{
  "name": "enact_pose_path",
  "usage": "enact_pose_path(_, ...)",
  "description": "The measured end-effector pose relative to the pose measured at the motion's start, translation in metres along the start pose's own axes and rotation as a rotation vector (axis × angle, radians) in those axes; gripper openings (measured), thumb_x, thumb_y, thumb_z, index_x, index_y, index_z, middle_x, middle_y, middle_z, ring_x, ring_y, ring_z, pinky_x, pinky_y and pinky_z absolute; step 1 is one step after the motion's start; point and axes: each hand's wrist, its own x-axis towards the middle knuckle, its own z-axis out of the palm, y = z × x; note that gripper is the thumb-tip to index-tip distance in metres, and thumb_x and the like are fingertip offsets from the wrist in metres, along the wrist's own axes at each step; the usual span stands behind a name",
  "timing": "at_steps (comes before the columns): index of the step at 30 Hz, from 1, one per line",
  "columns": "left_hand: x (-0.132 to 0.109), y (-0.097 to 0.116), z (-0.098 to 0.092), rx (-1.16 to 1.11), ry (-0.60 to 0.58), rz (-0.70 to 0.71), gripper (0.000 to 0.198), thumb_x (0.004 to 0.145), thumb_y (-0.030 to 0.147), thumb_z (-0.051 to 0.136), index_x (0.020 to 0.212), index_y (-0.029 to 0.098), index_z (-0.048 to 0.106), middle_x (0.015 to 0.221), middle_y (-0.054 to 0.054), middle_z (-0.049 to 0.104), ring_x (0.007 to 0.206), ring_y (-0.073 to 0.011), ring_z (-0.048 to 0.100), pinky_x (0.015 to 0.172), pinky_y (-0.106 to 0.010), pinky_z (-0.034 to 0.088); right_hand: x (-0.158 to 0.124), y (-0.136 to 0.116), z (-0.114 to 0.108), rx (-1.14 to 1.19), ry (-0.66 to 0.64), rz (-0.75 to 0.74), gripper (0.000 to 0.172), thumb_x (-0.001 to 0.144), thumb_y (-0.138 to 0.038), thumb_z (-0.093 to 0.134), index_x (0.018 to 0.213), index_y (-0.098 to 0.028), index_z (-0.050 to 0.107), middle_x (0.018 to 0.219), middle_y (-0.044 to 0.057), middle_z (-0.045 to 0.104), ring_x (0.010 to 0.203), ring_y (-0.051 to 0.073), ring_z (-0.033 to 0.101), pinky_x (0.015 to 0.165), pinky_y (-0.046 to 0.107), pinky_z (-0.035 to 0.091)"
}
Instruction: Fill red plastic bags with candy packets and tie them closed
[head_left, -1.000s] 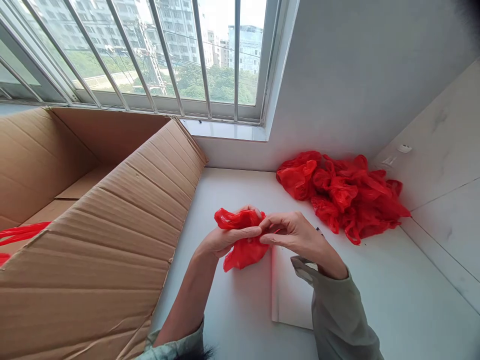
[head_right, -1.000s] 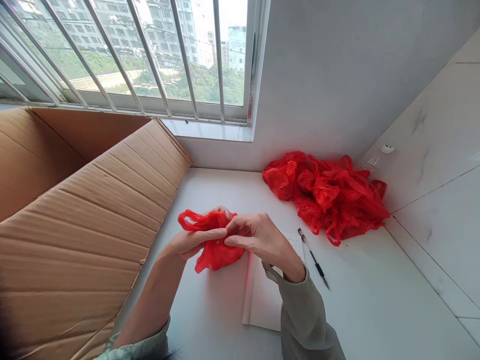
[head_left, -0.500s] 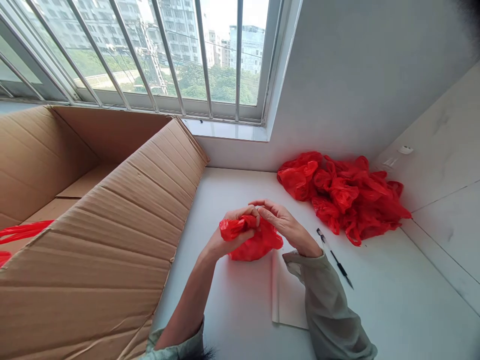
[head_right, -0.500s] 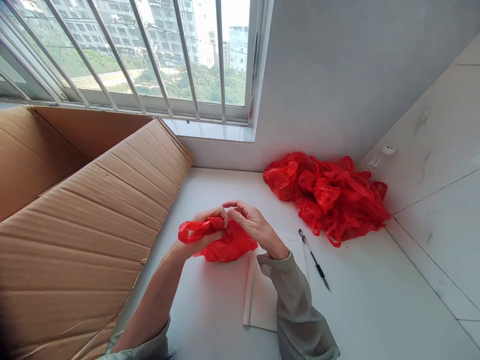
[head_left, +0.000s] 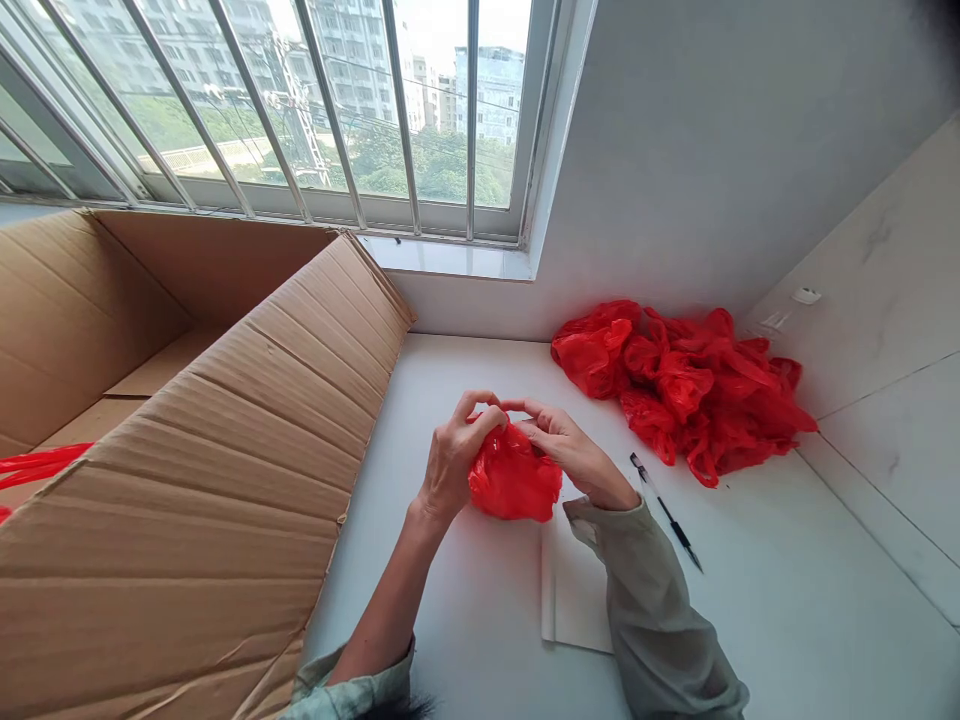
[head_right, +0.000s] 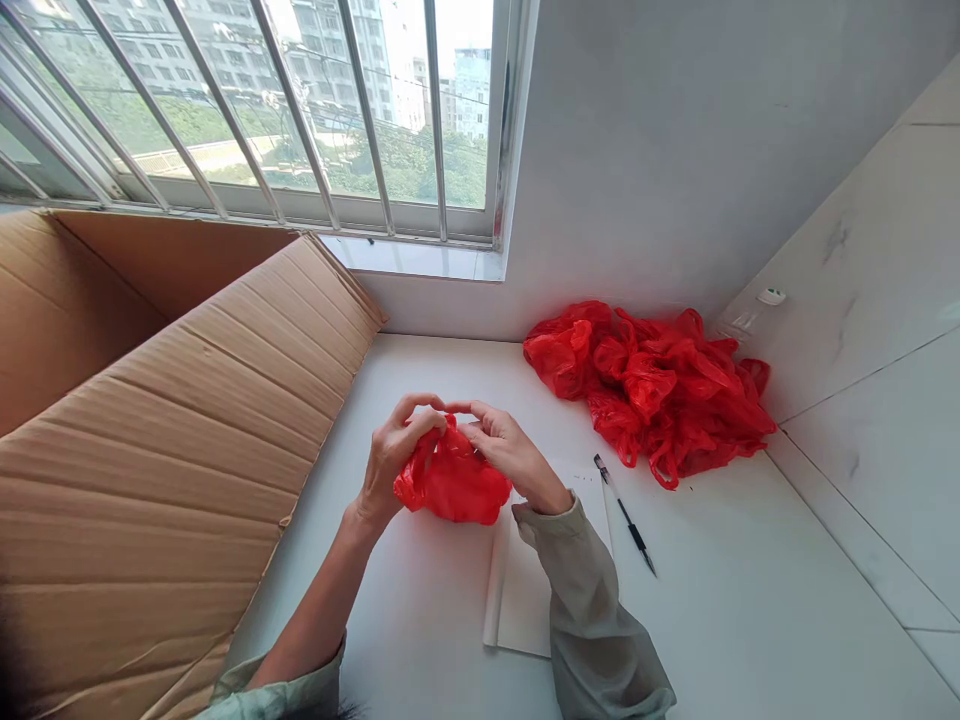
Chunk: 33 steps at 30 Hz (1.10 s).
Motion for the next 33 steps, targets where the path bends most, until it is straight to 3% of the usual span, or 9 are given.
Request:
enact_pose_path(5, -0.001, 0.0, -0.004, -0.015, -0.085, 0.046, 0.022, 0.074, 0.004, 0.045, 0.07, 0.021, 0.058, 0.103, -0.003, 0.053, 0.061, -0.0093, 0.043, 0.061, -0.024, 0.033, 0.005, 0.006, 0.0, -0.05, -0.042, -0.048, 0.035, 0.08, -0.039, 0.062, 0.108, -0.018, 0.065, 0.067, -0.002, 0.058, 0.058, 0.01, 0.049, 0.053, 0.02, 0.038)
enact_pose_path(9, 0.004, 0.009, -0.012, -0.119, -0.269, 0.053, 0.014, 0.073, 0.009, 0.052, 0.077, 0.021, 0.058, 0.103, -0.005, 0.054, 0.087, -0.0177, 0.053, 0.076, -0.026, 0.041, 0.008, 0.01, -0.007, -0.273, 0.218, -0.153, 0.023, 0.082, -0.035, 0.058, 0.093, -0.019, 0.071, 0.068, -0.001, 0.062, 0.059, 0.01, 0.051, 0.054, 0.021, 0.04)
enact_pose_path(11, 0.005, 0.013, -0.014, -0.181, -0.303, -0.009, 0.01, 0.082, 0.021, 0.049, 0.079, 0.022, 0.059, 0.105, -0.005, 0.054, 0.096, -0.0204, 0.052, 0.084, -0.028, 0.041, 0.007, 0.009, -0.008, -0.349, 0.284, -0.206, 0.021, 0.083, -0.034, 0.056, 0.091, -0.02, 0.071, 0.071, -0.001, 0.065, 0.062, 0.012, 0.055, 0.057, 0.022, 0.042)
enact_pose_path(14, 0.006, 0.014, -0.015, -0.266, -0.261, -0.056, 0.041, 0.097, 0.037, 0.026, 0.084, 0.023, 0.063, 0.11, -0.005, 0.055, 0.099, -0.0204, 0.052, 0.09, -0.029, 0.039, 0.006, 0.004, -0.008, -0.418, 0.35, -0.278, 0.021, 0.085, -0.032, 0.053, 0.089, -0.022, 0.071, 0.077, 0.0, 0.068, 0.068, 0.013, 0.059, 0.061, 0.023, 0.045)
enact_pose_path(20, 0.005, 0.011, -0.038, 0.249, -0.155, 0.022, 0.036, 0.099, 0.037, 0.028, 0.116, 0.026, 0.057, 0.119, -0.004, 0.057, 0.088, -0.0184, 0.054, 0.077, -0.029, 0.039, 0.006, 0.008, -0.028, -0.541, 0.54, -0.224, 0.02, 0.084, -0.034, 0.053, 0.083, -0.021, 0.069, 0.066, 0.0, 0.065, 0.062, 0.014, 0.063, 0.057, 0.023, 0.046)
enact_pose_path(23, 0.004, 0.012, -0.055, 0.549, -0.167, 0.094, 0.034, 0.097, 0.033, 0.029, 0.09, 0.021, 0.06, 0.092, -0.004, 0.064, 0.083, -0.0203, 0.052, 0.071, -0.03, 0.035, 0.007, 0.02, -0.055, -0.507, 0.676, -0.158, 0.023, 0.08, -0.039, 0.056, 0.085, -0.02, 0.068, 0.064, 0.0, 0.064, 0.06, 0.015, 0.064, 0.053, 0.022, 0.047)
enact_pose_path(26, 0.002, 0.013, -0.061, 0.685, -0.167, 0.074, 0.04, 0.096, 0.033, 0.029, 0.061, 0.02, 0.044, 0.057, -0.001, 0.049, 0.058, -0.017, 0.04, 0.062, -0.03, 0.029, 0.007, 0.034, -0.079, -0.448, 0.754, -0.123, 0.03, 0.078, -0.043, 0.056, 0.09, -0.018, 0.067, 0.066, 0.001, 0.063, 0.06, 0.015, 0.065, 0.051, 0.023, 0.049)
enact_pose_path(30, 0.0, 0.011, -0.056, 0.674, -0.226, -0.091, 0.047, 0.095, 0.039, 0.031, 0.053, 0.019, 0.026, 0.048, 0.002, 0.029, 0.048, -0.0141, 0.02, 0.053, -0.03, 0.017, 0.01, 0.052, -0.094, -0.392, 0.76, -0.081, 0.034, 0.076, -0.044, 0.055, 0.092, -0.016, 0.067, 0.07, 0.003, 0.064, 0.059, 0.016, 0.066, 0.052, 0.024, 0.052)
enact_pose_path(33, 0.0, 0.008, -0.056, 0.553, -0.297, -0.196, 0.049, 0.094, 0.044, 0.036, 0.053, 0.019, 0.027, 0.051, 0.003, 0.029, 0.049, -0.0134, 0.023, 0.053, -0.03, 0.018, 0.013, 0.058, -0.093, -0.367, 0.727, -0.067, 0.031, 0.075, -0.044, 0.057, 0.087, -0.017, 0.066, 0.072, 0.003, 0.065, 0.059, 0.016, 0.066, 0.05, 0.024, 0.051)
